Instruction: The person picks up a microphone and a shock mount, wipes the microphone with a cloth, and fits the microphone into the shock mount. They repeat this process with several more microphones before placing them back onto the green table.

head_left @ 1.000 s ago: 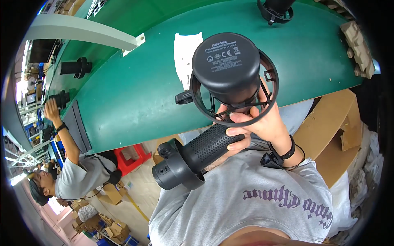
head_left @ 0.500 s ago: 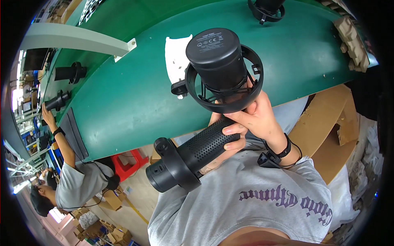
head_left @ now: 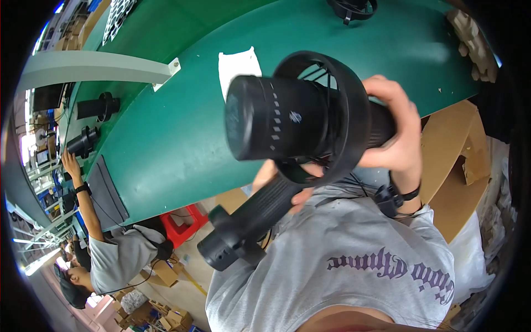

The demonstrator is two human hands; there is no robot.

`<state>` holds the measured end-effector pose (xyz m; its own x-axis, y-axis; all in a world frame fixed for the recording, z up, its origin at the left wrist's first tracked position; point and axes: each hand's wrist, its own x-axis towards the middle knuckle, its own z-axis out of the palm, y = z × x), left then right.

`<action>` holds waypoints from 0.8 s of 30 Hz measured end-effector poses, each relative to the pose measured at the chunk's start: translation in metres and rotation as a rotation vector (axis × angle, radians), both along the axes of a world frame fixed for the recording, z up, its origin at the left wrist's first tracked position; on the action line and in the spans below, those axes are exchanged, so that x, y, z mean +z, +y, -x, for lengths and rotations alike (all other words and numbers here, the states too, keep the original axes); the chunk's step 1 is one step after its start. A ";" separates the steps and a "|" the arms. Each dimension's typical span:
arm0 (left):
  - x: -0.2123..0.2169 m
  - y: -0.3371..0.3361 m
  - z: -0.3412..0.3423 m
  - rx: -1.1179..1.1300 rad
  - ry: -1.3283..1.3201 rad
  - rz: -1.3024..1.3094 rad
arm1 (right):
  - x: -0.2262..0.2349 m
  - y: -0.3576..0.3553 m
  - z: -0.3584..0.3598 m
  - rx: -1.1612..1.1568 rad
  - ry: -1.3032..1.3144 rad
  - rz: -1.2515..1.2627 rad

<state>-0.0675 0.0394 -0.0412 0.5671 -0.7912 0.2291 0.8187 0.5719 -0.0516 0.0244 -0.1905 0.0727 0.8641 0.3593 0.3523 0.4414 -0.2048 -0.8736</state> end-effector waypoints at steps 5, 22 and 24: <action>0.067 0.024 0.008 0.209 0.109 -0.524 | 0.022 -0.025 -0.045 0.493 0.132 0.310; 0.071 0.011 0.067 0.422 0.229 -0.423 | -0.026 0.135 -0.096 0.625 -0.318 0.219; 0.078 0.020 0.070 0.473 0.216 -0.366 | -0.032 0.145 -0.092 0.669 -0.350 0.151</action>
<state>-0.1373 0.0592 0.0365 0.8777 -0.4491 -0.1671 0.4661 0.8811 0.0803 0.1167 -0.0456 0.0405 0.2932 0.8321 0.4708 0.7585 0.0973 -0.6443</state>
